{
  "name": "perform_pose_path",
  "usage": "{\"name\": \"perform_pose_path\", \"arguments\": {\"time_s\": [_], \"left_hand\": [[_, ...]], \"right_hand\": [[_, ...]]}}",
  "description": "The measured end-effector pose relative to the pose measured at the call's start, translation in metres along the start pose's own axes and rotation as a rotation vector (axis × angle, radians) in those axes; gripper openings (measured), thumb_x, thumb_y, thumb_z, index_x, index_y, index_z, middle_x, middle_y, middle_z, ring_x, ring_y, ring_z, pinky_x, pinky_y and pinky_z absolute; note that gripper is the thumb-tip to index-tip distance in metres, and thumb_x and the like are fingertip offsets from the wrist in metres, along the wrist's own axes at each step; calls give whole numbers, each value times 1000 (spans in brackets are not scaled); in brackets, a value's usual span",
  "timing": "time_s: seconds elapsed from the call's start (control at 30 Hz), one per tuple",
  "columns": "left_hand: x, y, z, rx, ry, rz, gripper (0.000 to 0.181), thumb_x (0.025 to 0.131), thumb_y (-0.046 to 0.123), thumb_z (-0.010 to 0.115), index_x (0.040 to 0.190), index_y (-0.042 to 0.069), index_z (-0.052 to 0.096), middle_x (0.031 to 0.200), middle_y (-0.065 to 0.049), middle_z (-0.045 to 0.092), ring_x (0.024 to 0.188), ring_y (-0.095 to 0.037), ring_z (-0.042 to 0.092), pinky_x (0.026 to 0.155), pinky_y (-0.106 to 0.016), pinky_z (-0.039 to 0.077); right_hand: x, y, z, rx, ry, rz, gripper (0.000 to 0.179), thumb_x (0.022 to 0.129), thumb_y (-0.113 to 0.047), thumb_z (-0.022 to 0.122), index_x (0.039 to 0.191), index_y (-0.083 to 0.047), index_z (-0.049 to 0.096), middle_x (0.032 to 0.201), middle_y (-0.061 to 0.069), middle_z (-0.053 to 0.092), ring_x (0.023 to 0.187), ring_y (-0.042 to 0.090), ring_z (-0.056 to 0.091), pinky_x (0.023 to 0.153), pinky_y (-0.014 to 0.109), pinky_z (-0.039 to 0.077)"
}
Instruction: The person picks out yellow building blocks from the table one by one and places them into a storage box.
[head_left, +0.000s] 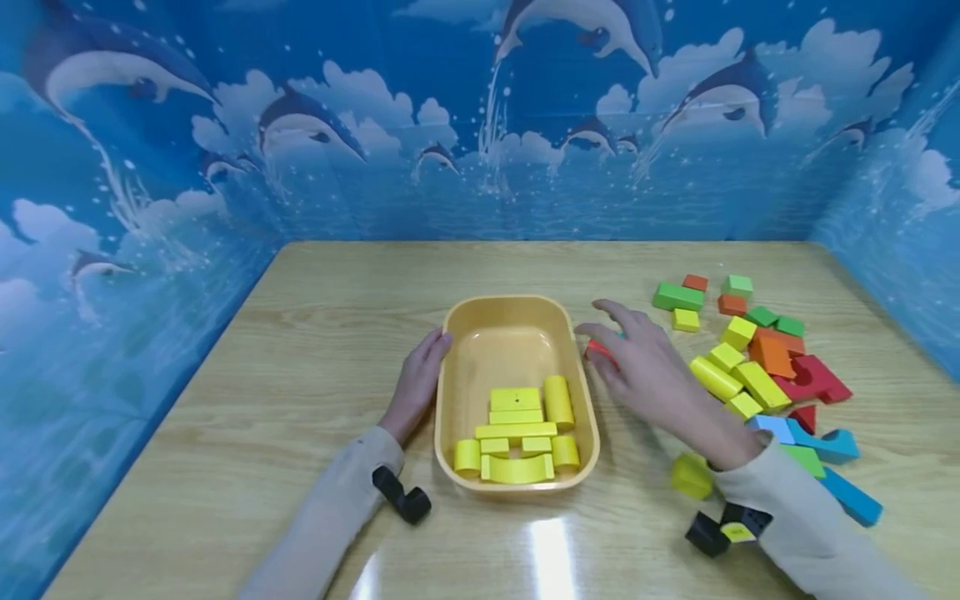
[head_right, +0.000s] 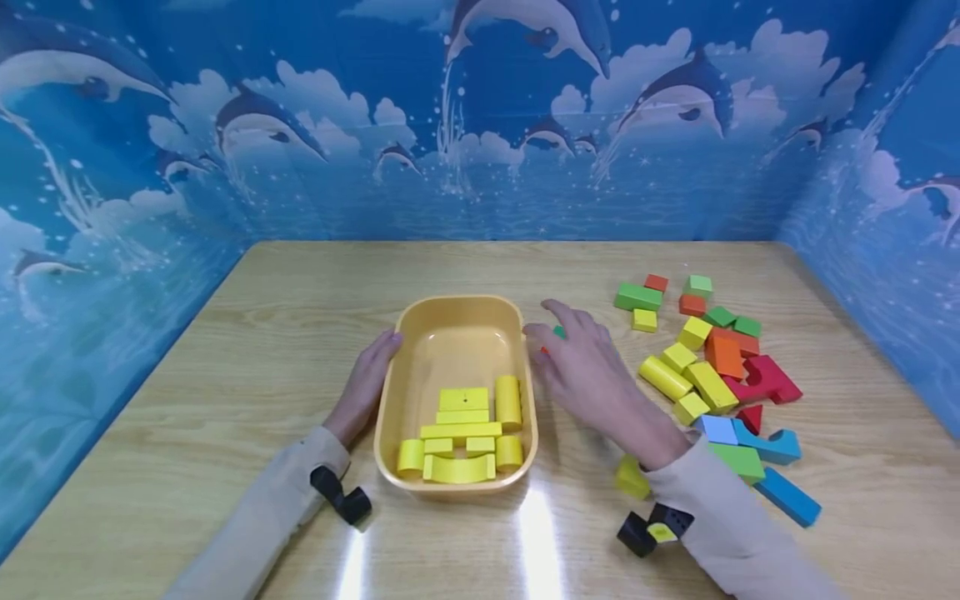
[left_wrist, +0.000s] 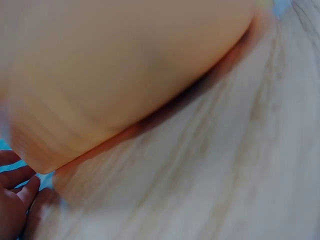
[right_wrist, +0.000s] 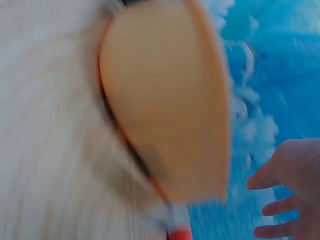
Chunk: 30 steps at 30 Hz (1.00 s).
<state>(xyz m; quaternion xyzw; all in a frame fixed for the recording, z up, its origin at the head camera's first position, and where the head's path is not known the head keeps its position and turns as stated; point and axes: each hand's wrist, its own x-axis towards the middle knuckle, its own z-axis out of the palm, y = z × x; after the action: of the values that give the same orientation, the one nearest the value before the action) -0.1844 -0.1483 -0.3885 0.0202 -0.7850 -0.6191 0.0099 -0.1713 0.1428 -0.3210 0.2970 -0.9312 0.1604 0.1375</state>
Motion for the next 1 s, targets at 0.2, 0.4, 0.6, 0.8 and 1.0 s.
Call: {"name": "perform_pose_path", "arguments": {"time_s": [0.2, 0.4, 0.6, 0.8, 1.0], "left_hand": [[-1, 0, -2, 0, -5, -7, 57, 103, 39, 39, 145, 1, 39, 147, -19, 42, 136, -33, 38, 116, -45, 28], [-1, -1, -3, 6, -6, -11, 58, 103, 39, 38, 146, 1, 39, 147, -19, 42, 135, -33, 39, 115, -45, 29], [-2, 0, -3, 7, -8, -29, 60, 103, 42, 38, 146, 2, 38, 148, -17, 41, 137, -31, 37, 116, -44, 28], [-2, 0, -1, 9, -14, -25, 61, 103, 42, 38, 146, 0, 37, 148, -19, 41, 137, -33, 37, 115, -45, 28], [-2, 1, 0, 6, -18, -21, 60, 103, 43, 37, 147, 1, 37, 147, -18, 42, 136, -32, 39, 115, -44, 29]], "right_hand": [[-29, 51, -24, -85, -115, 190, 41, 88, -6, 68, 126, 2, 57, 125, 28, 52, 106, 45, 54, 81, 59, 52], [-61, 91, -29, -129, -240, 345, 42, 83, -13, 75, 116, 10, 62, 89, 17, 64, 71, 26, 56, 51, 35, 51], [-72, 98, -25, -187, -265, 354, 50, 81, -21, 78, 117, 10, 61, 79, 12, 62, 64, 22, 52, 47, 32, 45], [-69, 93, -21, -244, -267, 365, 56, 80, -21, 79, 122, 8, 57, 89, 23, 64, 68, 26, 57, 43, 33, 48], [-67, 91, -17, -290, -251, 323, 57, 84, -24, 75, 131, -1, 52, 56, 4, 42, 47, 18, 37, 37, 25, 31]]}}
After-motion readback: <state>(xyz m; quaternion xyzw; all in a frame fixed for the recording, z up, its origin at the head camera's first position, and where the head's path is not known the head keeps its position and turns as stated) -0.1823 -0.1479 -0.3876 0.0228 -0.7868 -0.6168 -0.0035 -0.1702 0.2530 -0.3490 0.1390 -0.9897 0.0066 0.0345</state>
